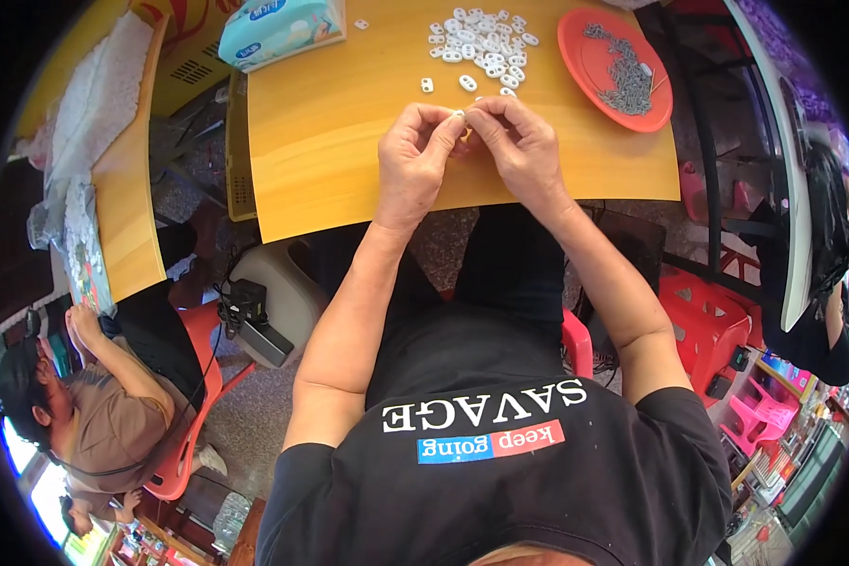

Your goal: Manually assembling small white plastic components by inserting metal pins into them.

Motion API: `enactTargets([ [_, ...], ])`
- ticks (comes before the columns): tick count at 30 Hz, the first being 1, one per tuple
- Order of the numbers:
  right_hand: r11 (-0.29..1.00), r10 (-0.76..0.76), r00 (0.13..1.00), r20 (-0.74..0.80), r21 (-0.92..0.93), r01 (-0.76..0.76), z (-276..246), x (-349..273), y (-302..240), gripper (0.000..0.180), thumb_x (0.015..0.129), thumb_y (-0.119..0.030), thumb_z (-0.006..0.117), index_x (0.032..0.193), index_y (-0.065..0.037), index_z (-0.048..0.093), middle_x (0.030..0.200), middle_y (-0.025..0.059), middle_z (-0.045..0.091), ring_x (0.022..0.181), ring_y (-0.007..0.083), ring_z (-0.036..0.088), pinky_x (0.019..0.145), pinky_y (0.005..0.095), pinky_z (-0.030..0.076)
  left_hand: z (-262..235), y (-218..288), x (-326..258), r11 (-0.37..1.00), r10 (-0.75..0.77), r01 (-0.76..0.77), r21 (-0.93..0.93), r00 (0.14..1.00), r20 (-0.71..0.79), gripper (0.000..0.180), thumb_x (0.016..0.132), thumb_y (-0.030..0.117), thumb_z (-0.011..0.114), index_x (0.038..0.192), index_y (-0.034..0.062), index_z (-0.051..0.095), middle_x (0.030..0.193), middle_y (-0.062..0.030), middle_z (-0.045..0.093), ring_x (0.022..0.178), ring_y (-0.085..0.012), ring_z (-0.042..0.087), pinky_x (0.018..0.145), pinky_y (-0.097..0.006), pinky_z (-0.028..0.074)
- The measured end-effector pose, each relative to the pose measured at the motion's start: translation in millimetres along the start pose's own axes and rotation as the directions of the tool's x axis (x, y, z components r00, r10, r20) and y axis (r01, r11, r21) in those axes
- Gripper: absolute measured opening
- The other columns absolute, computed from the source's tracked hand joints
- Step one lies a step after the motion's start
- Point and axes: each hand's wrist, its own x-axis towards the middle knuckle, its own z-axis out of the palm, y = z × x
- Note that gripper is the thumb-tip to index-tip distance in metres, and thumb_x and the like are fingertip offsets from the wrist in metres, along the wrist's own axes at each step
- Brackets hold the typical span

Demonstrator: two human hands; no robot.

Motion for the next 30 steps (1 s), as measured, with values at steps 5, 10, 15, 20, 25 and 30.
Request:
enactTargets([
  [5, 0.917, -0.123, 0.991, -0.050, -0.388, 0.094, -26, 37, -5, 0.017, 0.090, -0.020, 0.068, 0.095, -0.004, 0.073, 0.086, 0.0065, 0.069, 0.072, 0.0136, 0.065, 0.063, 0.0301, 0.051, 1, 1, 1, 0.999, 0.027, -0.029, -0.029, 0.999, -0.037, 0.009, 0.095, 0.009, 0.064, 0.095, 0.0013, 0.060, 0.083, -0.0018, 0.063, 0.072, -0.0072, 0.059, 0.068, -0.022, 0.049],
  [10, 0.504, -0.292, 0.939, 0.181, -0.805, 0.312, -28, 59, -5, 0.018, 0.088, -0.028, 0.068, 0.092, -0.011, 0.074, 0.088, 0.0076, 0.067, 0.077, 0.0248, 0.066, 0.068, 0.0364, 0.052, -2, -1, 1, 0.995, 0.047, -0.051, -0.087, 0.998, -0.052, 0.010, 0.095, 0.010, 0.064, 0.097, 0.0019, 0.059, 0.084, -0.0017, 0.063, 0.073, -0.0074, 0.058, 0.068, -0.022, 0.049],
  [15, 0.308, -0.218, 0.912, 0.346, -0.863, 0.401, -20, 67, 0, 0.022, 0.087, -0.031, 0.066, 0.092, -0.011, 0.072, 0.086, 0.0078, 0.066, 0.080, 0.0293, 0.066, 0.068, 0.0404, 0.051, -1, -2, 1, 0.996, 0.042, -0.046, -0.077, 0.998, -0.053, 0.011, 0.095, 0.012, 0.063, 0.099, 0.0021, 0.060, 0.086, -0.0036, 0.064, 0.075, -0.0096, 0.059, 0.071, -0.023, 0.048],
  [20, 0.540, -0.166, 0.932, 0.323, -0.761, 0.360, -16, 65, -4, 0.019, 0.085, -0.025, 0.069, 0.094, -0.009, 0.072, 0.088, 0.0098, 0.069, 0.079, 0.0269, 0.066, 0.068, 0.0398, 0.052, -4, -2, 2, 0.991, 0.038, -0.043, -0.130, 0.998, -0.045, 0.011, 0.095, 0.012, 0.063, 0.099, 0.0024, 0.059, 0.086, -0.0033, 0.063, 0.075, -0.0096, 0.059, 0.072, -0.023, 0.048],
  [25, 0.948, 0.151, 0.975, 0.163, -0.303, -0.096, -17, 42, -23, 0.024, 0.088, -0.021, 0.071, 0.103, -0.003, 0.070, 0.082, 0.0047, 0.069, 0.069, 0.0131, 0.060, 0.062, 0.0281, 0.048, -5, 0, 2, 0.980, 0.012, -0.025, -0.199, 0.998, -0.065, 0.010, 0.094, 0.010, 0.064, 0.096, 0.0015, 0.059, 0.084, -0.0028, 0.062, 0.073, -0.0081, 0.058, 0.068, -0.022, 0.048],
  [30, 0.955, 0.234, 0.952, 0.197, 0.137, -0.263, -19, 25, -24, 0.025, 0.092, -0.020, 0.069, 0.107, -0.001, 0.069, 0.086, 0.0017, 0.065, 0.065, 0.0049, 0.051, 0.060, 0.0194, 0.042, -5, 1, 3, 0.984, 0.013, -0.020, -0.178, 0.999, -0.041, 0.010, 0.093, 0.010, 0.064, 0.095, 0.0013, 0.059, 0.083, -0.0028, 0.062, 0.071, -0.0081, 0.057, 0.066, -0.022, 0.047],
])
